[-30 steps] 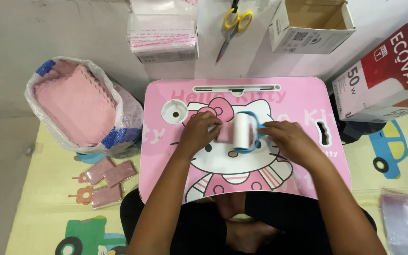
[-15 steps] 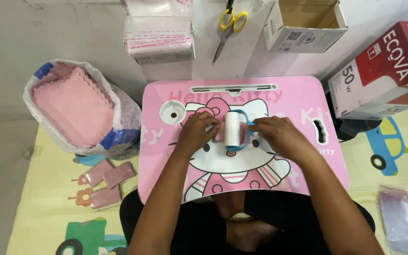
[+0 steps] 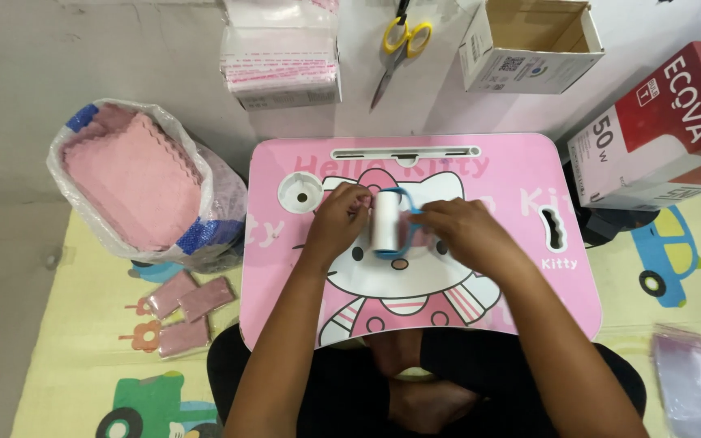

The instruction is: Lint rolling small fabric squares to remove lint and then folding and packing them into plastic bags.

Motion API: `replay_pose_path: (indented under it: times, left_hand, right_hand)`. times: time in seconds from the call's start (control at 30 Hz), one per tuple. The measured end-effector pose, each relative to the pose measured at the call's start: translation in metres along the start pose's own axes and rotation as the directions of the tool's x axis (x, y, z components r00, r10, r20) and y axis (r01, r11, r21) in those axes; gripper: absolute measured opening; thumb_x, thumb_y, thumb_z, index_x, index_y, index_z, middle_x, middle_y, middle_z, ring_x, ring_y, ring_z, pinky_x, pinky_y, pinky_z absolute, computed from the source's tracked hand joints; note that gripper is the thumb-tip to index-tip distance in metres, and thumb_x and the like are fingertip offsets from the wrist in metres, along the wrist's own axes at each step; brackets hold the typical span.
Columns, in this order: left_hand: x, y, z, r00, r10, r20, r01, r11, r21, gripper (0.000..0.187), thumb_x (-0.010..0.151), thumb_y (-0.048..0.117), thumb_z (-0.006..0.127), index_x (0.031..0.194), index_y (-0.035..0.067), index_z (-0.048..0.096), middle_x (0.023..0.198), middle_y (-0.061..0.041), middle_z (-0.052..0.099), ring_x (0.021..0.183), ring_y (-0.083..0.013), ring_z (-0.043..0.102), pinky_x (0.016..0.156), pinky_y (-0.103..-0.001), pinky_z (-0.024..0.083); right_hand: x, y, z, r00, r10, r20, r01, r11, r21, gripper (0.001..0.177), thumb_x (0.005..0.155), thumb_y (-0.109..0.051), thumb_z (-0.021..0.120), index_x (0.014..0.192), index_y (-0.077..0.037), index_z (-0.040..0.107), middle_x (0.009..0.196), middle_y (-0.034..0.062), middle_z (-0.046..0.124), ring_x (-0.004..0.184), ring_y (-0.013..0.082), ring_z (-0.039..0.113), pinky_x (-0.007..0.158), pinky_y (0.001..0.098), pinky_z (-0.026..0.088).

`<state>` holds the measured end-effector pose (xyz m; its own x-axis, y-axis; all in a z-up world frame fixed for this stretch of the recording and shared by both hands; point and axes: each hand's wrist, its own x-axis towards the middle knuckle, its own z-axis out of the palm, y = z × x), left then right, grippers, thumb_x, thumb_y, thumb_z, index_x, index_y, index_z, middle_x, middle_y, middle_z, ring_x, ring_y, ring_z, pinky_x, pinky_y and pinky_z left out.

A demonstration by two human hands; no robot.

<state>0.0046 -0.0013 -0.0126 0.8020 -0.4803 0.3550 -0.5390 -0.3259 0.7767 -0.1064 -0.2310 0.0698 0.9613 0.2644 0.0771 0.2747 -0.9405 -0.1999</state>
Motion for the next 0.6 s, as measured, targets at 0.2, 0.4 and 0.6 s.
replay_pose_path:
  times: [0.2, 0.4, 0.6]
  left_hand:
    - [0.003, 0.005, -0.007, 0.998, 0.0, -0.068, -0.002, 1.0, -0.023, 0.022, 0.097, 0.005, 0.052, 0.113, 0.008, 0.066, 0.098, -0.007, 0.063, 0.083, -0.0225, 0.067, 0.073, -0.037, 0.058]
    - [0.0, -0.005, 0.002, 0.999, 0.042, -0.032, -0.042, 0.999, 0.022, 0.018, 0.097, 0.006, 0.056, 0.112, 0.008, 0.067, 0.098, -0.008, 0.065, 0.083, -0.0228, 0.069, 0.073, -0.033, 0.06]
    - [0.001, -0.005, 0.003, 1.0, 0.016, -0.024, -0.015, 0.999, 0.046, 0.021, 0.102, 0.009, 0.05, 0.113, 0.007, 0.067, 0.1, -0.009, 0.065, 0.087, -0.0234, 0.069, 0.076, -0.035, 0.06]
  right_hand:
    - [0.015, -0.01, 0.007, 0.999, -0.003, 0.04, 0.003, 1.0, -0.004, 0.033, 0.095, -0.01, 0.061, 0.121, -0.028, 0.07, 0.126, 0.0028, 0.071, 0.11, 0.0281, 0.068, 0.086, 0.0439, 0.049]
    - [-0.029, 0.035, 0.004, 0.997, 0.083, -0.003, -0.083, 0.994, 0.066, 0.03, 0.095, -0.008, 0.061, 0.119, -0.023, 0.072, 0.121, 0.0081, 0.073, 0.108, 0.034, 0.07, 0.087, 0.0467, 0.051]
    - [-0.022, 0.024, 0.008, 0.996, 0.051, -0.07, -0.046, 0.996, 0.074, 0.032, 0.094, -0.006, 0.063, 0.117, -0.025, 0.072, 0.118, 0.0088, 0.074, 0.104, 0.0356, 0.07, 0.084, 0.0485, 0.052]
